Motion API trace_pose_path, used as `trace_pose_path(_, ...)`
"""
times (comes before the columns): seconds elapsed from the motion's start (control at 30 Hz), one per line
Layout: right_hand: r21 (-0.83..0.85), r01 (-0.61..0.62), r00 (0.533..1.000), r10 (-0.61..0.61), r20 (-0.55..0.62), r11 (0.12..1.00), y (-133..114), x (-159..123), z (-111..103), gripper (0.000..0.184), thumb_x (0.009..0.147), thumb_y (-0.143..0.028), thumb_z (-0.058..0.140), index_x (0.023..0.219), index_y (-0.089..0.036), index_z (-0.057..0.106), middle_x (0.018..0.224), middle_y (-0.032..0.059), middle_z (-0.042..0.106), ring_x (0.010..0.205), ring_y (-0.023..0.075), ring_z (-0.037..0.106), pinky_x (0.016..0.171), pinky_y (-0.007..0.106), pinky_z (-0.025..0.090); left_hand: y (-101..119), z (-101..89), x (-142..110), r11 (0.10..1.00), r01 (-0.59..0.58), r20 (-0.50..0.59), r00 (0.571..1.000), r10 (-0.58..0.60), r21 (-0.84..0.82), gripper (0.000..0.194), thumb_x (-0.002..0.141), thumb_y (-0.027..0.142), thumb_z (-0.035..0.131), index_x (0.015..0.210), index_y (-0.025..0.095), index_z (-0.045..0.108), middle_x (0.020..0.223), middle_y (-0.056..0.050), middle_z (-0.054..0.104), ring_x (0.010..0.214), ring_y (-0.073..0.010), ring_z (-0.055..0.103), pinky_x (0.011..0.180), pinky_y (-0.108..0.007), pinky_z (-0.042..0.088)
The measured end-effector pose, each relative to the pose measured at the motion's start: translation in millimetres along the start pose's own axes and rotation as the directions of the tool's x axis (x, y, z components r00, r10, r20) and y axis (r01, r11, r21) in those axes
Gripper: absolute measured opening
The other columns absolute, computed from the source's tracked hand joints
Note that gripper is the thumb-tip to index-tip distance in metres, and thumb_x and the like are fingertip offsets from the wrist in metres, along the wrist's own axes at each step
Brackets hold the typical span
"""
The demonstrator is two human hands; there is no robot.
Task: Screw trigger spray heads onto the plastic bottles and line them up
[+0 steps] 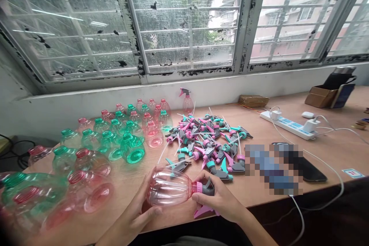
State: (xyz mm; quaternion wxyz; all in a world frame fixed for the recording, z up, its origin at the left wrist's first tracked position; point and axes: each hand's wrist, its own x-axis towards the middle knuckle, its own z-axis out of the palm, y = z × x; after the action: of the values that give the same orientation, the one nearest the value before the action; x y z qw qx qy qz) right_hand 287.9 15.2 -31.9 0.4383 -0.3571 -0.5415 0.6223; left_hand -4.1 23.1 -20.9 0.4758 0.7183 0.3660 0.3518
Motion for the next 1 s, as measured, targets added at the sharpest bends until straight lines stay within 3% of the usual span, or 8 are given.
trace_pose_path(0.23, -0.051, 0.045, 0.998, -0.047, -0.039, 0.998, -1, 1, 0, 0.039, 0.083, -0.042, 0.086, 0.101, -0.02, 0.059, 0.082, -0.0042, 0.062, 0.068, 0.0139, 0.06, 0.065, 0.025, 0.048, -1, -0.8, 0, 0.999, 0.033, -0.026, 0.999, -0.033, 0.011, 0.089, 0.095, 0.047, 0.067, 0.164, 0.036, 0.012, 0.171, -0.008, 0.027, 0.154, -0.0367, 0.03, 0.13, -0.053, 0.017)
trace_pose_path(0.43, -0.063, 0.053, 0.998, -0.055, -0.031, 0.997, -5, 0, 1, 0.036, 0.086, -0.043, 0.084, 0.1, -0.021, 0.059, 0.083, -0.004, 0.059, 0.07, 0.0141, 0.057, 0.066, 0.026, 0.05, 14, 0.1, 0, 1.0, 0.025, 0.013, 1.0, -0.024, -0.019, 0.084, 0.096, 0.041, 0.069, 0.163, 0.037, 0.017, 0.171, -0.005, 0.026, 0.159, -0.0337, 0.02, 0.132, -0.049, 0.016)
trace_pose_path(0.57, -0.055, 0.049, 0.999, -0.049, -0.008, 0.997, -8, -1, 1, 0.035, 0.086, -0.041, 0.084, 0.097, -0.02, 0.059, 0.082, -0.0038, 0.062, 0.068, 0.0142, 0.06, 0.065, 0.026, 0.05, 20, 3.4, -1, 0.994, -0.001, 0.043, 0.999, 0.006, -0.106, 0.088, 0.095, 0.039, 0.07, 0.162, 0.041, 0.013, 0.172, -0.004, 0.021, 0.155, -0.0335, 0.028, 0.127, -0.045, 0.03)
trace_pose_path(0.73, -0.045, 0.034, 0.999, -0.034, -0.005, 0.998, -9, -1, 2, 0.036, 0.088, -0.042, 0.082, 0.099, -0.02, 0.057, 0.074, -0.0049, 0.066, 0.064, 0.0141, 0.063, 0.065, 0.025, 0.048, 18, 6.1, 0, 0.99, -0.03, 0.038, 0.999, 0.035, -0.138, 0.086, 0.095, 0.039, 0.07, 0.161, 0.04, 0.015, 0.175, -0.007, 0.007, 0.148, -0.0335, 0.042, 0.125, -0.048, 0.033)
trace_pose_path(0.87, -0.07, 0.043, 0.999, -0.043, -0.007, 0.997, -7, -1, 2, 0.036, 0.087, -0.044, 0.082, 0.099, -0.02, 0.058, 0.073, -0.004, 0.067, 0.065, 0.0152, 0.063, 0.065, 0.026, 0.048, 18, 5.5, -1, 0.996, -0.03, 0.017, 0.999, 0.031, -0.079, 0.087, 0.095, 0.037, 0.07, 0.161, 0.039, 0.013, 0.175, -0.007, 0.009, 0.152, -0.0335, 0.036, 0.127, -0.05, 0.03)
trace_pose_path(1.0, -0.065, 0.024, 1.0, -0.024, -0.01, 0.998, -4, -1, 1, 0.038, 0.086, -0.045, 0.083, 0.097, -0.02, 0.057, 0.071, -0.0037, 0.068, 0.064, 0.016, 0.064, 0.065, 0.028, 0.049, 25, 4.0, -3, 1.0, 0.011, -0.029, 1.0, -0.011, -0.021, 0.094, 0.09, 0.036, 0.076, 0.162, 0.037, 0.016, 0.174, -0.007, 0.02, 0.159, -0.0343, 0.022, 0.13, -0.049, 0.026)
